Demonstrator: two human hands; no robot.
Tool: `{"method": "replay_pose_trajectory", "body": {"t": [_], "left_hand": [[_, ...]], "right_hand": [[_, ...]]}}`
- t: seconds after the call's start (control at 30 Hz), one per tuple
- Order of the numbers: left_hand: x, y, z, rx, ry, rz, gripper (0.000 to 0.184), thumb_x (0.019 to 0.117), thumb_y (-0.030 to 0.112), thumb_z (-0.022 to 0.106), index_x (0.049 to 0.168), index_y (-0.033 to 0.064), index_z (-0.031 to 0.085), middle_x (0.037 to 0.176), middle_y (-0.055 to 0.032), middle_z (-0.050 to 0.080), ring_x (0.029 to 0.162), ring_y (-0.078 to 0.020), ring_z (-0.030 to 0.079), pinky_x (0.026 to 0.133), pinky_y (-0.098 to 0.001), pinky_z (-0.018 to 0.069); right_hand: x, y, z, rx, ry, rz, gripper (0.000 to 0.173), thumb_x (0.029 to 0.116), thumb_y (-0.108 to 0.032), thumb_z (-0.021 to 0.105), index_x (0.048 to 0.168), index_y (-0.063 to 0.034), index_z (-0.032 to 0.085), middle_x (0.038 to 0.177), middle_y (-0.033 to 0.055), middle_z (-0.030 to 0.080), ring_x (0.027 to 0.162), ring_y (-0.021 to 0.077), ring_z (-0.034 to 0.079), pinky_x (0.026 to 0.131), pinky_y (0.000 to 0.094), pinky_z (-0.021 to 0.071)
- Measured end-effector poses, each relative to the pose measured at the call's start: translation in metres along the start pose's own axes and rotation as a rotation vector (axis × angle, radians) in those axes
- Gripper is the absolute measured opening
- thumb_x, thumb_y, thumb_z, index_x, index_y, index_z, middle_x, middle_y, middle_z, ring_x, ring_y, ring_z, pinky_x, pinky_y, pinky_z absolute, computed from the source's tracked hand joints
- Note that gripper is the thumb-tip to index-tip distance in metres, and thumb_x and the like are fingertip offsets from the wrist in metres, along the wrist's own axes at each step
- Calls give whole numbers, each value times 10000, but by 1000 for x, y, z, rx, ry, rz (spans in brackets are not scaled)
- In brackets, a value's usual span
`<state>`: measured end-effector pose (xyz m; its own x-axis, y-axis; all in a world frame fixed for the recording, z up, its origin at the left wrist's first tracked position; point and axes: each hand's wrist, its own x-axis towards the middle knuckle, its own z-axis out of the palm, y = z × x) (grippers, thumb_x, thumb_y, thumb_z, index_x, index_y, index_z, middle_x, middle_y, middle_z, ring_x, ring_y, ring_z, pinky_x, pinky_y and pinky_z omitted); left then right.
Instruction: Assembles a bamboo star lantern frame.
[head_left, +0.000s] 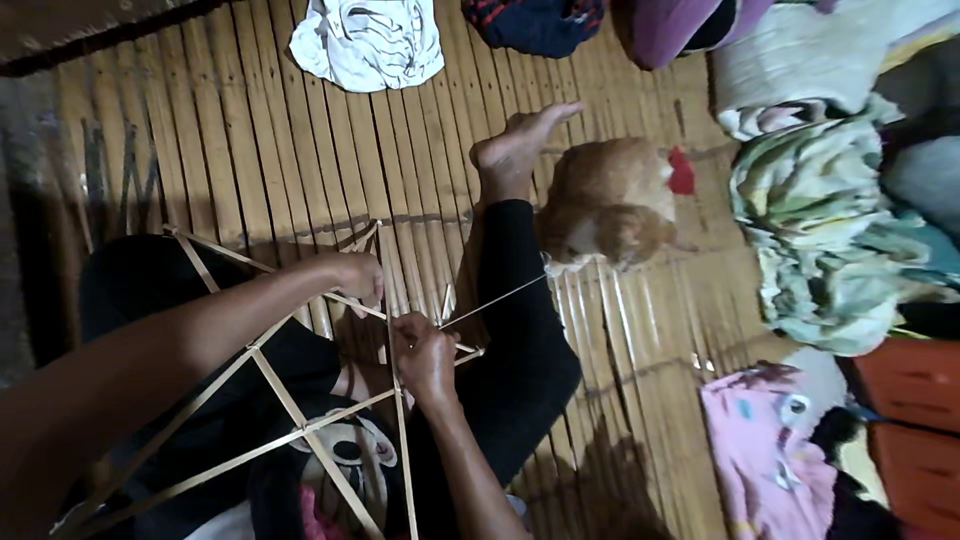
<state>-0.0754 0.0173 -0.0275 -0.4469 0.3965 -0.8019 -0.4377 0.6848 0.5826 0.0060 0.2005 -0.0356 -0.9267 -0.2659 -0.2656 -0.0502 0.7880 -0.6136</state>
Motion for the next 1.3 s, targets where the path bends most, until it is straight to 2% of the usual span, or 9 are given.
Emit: {"method": "replay_pose_trajectory", "body": {"t": [0.1, 0.33, 0.53, 0.6, 0.83, 0.97, 1.07, 1.23, 1.3], "left_hand": [[0, -1, 1, -32, 7, 5, 142, 989, 1, 641, 1118, -60, 641, 982, -132, 684, 800, -167, 694, 790, -313, 584], [11, -5, 4, 31, 19, -40, 99, 980, 5, 649, 1015, -77, 693, 891, -133, 699, 756, -162, 678, 774, -302, 565], [8, -4, 3, 85, -12, -63, 132, 1004, 41, 625, 1071, -47, 697, 946, -120, 712, 797, -163, 680, 789, -331, 559], [-3, 3, 0, 53, -26, -94, 173, 1039, 93, 585, 1108, -25, 692, 989, -110, 711, 812, -153, 647, 772, -341, 514], [0, 1, 2, -35, 5, -70, 158, 1031, 67, 596, 1090, -51, 684, 957, -118, 697, 775, -144, 662, 776, -314, 553], [-7, 1, 3, -64, 23, -22, 224, 1059, 125, 573, 1137, -61, 670, 1031, -148, 693, 854, -170, 683, 839, -342, 564], [-12, -3, 7, 41, 80, 64, 208, 1039, 150, 612, 1095, -23, 713, 998, -135, 714, 868, -199, 688, 865, -394, 549], [-14, -2, 12, 290, 116, 131, 150, 919, 40, 737, 1067, 44, 760, 1009, -113, 724, 927, -254, 668, 871, -480, 524], [-12, 2, 17, 425, 143, 148, 91, 909, 44, 739, 997, 46, 762, 967, -110, 708, 906, -264, 653, 827, -486, 517]], "right_hand": [[3, -7, -3, -34, -28, 66, 143, 951, -108, 670, 1068, -30, 694, 812, 87, 745, 725, 235, 724, 706, 448, 562], [5, -12, -5, -66, -51, 116, 106, 953, -97, 657, 1026, -26, 686, 759, 85, 707, 700, 238, 692, 689, 439, 541], [5, -12, -3, -61, -48, 124, 95, 942, -91, 673, 1006, -22, 686, 745, 82, 691, 689, 226, 675, 685, 428, 533], [5, -13, -3, -65, -49, 131, 83, 940, -82, 670, 996, -23, 683, 742, 82, 686, 686, 224, 673, 678, 421, 535], [7, -13, -2, -17, -54, 163, 86, 956, -101, 665, 993, -24, 676, 741, 79, 683, 672, 209, 666, 669, 415, 532], [6, -12, -5, 0, -52, 177, 101, 939, -122, 690, 980, -31, 679, 751, 72, 686, 675, 200, 665, 670, 411, 533], [5, -9, -6, 4, -54, 192, 112, 914, -108, 699, 993, -31, 682, 776, 78, 705, 695, 195, 685, 681, 404, 548], [4, -7, -4, 1, -53, 192, 96, 907, -100, 702, 976, -37, 684, 772, 72, 709, 690, 193, 685, 676, 407, 545], [3, -7, -6, -2, -61, 192, 101, 907, -100, 701, 982, -34, 686, 773, 72, 707, 693, 192, 684, 682, 410, 546]]}}
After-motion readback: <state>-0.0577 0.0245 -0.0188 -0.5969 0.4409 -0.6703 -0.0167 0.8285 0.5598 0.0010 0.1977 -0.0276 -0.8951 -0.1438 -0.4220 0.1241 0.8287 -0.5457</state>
